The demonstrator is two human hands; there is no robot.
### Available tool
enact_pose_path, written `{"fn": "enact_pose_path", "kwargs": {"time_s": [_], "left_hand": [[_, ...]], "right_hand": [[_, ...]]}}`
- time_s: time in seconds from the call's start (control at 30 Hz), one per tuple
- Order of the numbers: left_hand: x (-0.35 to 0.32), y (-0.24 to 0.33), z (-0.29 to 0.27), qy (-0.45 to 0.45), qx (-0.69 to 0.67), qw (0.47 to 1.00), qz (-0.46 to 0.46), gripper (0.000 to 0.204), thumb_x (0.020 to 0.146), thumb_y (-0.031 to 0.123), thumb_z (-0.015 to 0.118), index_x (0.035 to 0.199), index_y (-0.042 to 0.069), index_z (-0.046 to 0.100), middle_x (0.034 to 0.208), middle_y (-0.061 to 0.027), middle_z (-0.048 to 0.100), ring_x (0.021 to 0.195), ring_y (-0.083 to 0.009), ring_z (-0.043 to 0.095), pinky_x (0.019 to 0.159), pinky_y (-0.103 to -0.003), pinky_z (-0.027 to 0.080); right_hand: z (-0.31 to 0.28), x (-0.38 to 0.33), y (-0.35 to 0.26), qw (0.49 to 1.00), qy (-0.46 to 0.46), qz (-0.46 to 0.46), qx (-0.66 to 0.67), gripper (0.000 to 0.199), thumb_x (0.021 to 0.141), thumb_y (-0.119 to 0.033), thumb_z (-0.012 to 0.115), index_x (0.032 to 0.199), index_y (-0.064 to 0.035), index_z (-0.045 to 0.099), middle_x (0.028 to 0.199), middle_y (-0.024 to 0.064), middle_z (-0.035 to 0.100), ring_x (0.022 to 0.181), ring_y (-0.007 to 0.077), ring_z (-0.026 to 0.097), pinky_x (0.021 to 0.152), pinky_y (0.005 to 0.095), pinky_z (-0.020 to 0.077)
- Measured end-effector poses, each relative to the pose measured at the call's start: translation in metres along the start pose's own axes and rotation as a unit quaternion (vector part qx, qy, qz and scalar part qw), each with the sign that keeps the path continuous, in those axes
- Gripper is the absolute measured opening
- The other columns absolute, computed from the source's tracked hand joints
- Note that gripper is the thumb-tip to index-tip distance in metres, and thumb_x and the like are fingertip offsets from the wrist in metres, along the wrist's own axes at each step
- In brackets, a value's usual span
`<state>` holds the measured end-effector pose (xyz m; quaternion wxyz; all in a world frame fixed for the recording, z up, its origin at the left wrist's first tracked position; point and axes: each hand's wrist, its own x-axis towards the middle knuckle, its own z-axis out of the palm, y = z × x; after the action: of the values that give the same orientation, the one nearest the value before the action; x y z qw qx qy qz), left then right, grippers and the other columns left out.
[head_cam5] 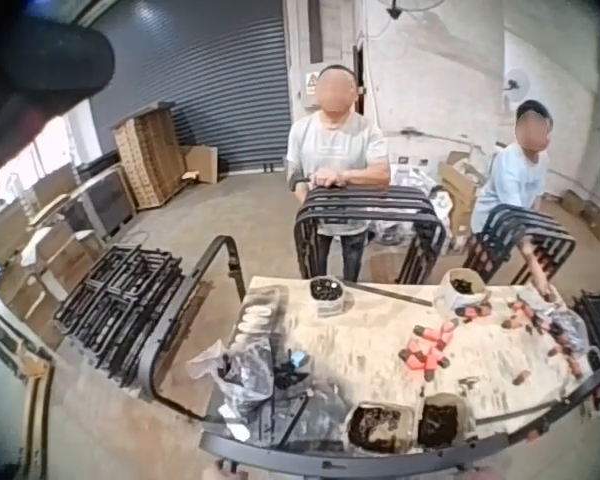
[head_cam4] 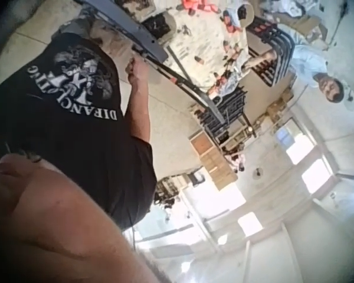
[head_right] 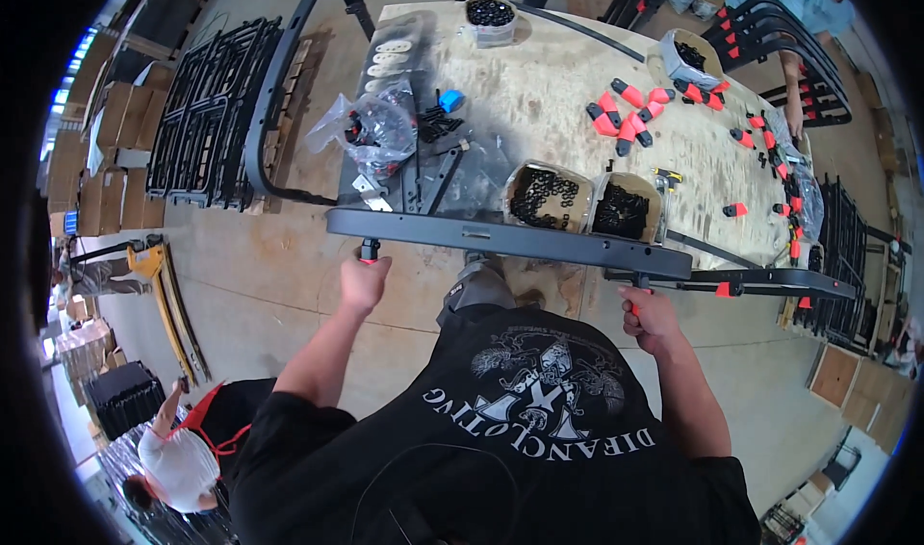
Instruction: Assembling black metal frames by attaching red plastic components and securing them with hardware.
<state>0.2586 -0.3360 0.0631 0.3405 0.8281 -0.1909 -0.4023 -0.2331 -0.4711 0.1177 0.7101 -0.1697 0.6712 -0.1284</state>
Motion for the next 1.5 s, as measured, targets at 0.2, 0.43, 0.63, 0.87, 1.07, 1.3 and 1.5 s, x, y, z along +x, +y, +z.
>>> {"fn": "enact_pose_path", "kwargs": {"time_s": [0.2,0.43,0.63,0.87,1.07,1.3,1.5], "left_hand": [[0.042,-0.064,0.042,0.210,-0.054,0.948,0.232,0.035,0.085,0.016,0.074,0.112,-0.002,0.061,0.091,-0.0164,0.069,0.079,-0.0245,0.067,0.075,-0.036,0.053],[0.066,-0.055,0.008,-0.068,0.093,0.972,0.205,0.044,0.074,0.019,0.085,0.105,0.004,0.057,0.082,-0.0044,0.059,0.075,-0.0178,0.057,0.073,-0.035,0.051],[0.084,-0.068,0.024,-0.001,-0.019,0.938,0.347,0.022,0.084,0.009,0.073,0.103,0.003,0.066,0.094,-0.0044,0.070,0.083,-0.0140,0.066,0.078,-0.030,0.053],[0.099,-0.076,0.028,0.000,0.022,0.920,0.391,0.023,0.085,0.008,0.071,0.107,0.003,0.066,0.098,-0.0054,0.070,0.089,-0.0158,0.067,0.084,-0.031,0.053],[0.086,-0.068,0.022,-0.022,0.062,0.943,0.326,0.027,0.085,0.009,0.071,0.110,0.002,0.065,0.102,-0.0061,0.070,0.094,-0.0163,0.066,0.086,-0.032,0.052],[0.062,-0.046,0.024,-0.012,0.073,0.970,0.230,0.029,0.082,0.018,0.079,0.104,0.003,0.068,0.094,-0.0041,0.071,0.084,-0.0153,0.065,0.080,-0.031,0.052],[0.055,-0.062,0.024,-0.004,0.107,0.990,0.092,0.029,0.079,0.022,0.084,0.098,0.007,0.069,0.086,-0.0041,0.067,0.071,-0.0128,0.060,0.061,-0.031,0.049]], "right_hand": [[0.012,-0.009,-0.002,1.000,0.004,-0.018,-0.016,0.025,0.092,-0.022,0.070,0.079,-0.0108,0.052,0.065,-0.0016,0.048,0.043,0.0075,0.038,0.040,0.0245,0.0249],[-0.006,-0.004,0.011,0.996,0.031,-0.076,-0.030,0.028,0.090,-0.020,0.073,0.073,-0.0112,0.052,0.059,-0.0015,0.045,0.043,0.0105,0.038,0.039,0.0289,0.0236],[0.000,0.017,0.016,0.987,0.081,-0.109,-0.080,0.030,0.087,-0.021,0.076,0.072,-0.0092,0.053,0.058,0.0011,0.048,0.042,0.0115,0.040,0.039,0.0314,0.0281],[-0.003,0.034,0.042,0.867,0.266,-0.300,-0.296,0.047,0.075,-0.027,0.080,0.101,0.0060,0.060,0.085,0.0186,0.069,0.076,0.0322,0.069,0.068,0.0426,0.0532],[0.005,0.078,0.057,0.858,0.264,-0.366,-0.246,0.049,0.077,-0.029,0.074,0.113,0.0011,0.061,0.099,0.0230,0.069,0.098,0.0402,0.067,0.087,0.0450,0.0531],[-0.005,0.069,0.051,0.828,0.306,-0.385,-0.269,0.056,0.079,-0.041,0.074,0.114,0.0017,0.060,0.104,0.0254,0.068,0.103,0.0417,0.066,0.091,0.0459,0.0523],[-0.015,0.044,0.042,0.887,0.193,-0.341,-0.245,0.063,0.078,-0.044,0.076,0.116,0.0036,0.058,0.111,0.0271,0.066,0.107,0.0412,0.064,0.094,0.0466,0.0508]]}}
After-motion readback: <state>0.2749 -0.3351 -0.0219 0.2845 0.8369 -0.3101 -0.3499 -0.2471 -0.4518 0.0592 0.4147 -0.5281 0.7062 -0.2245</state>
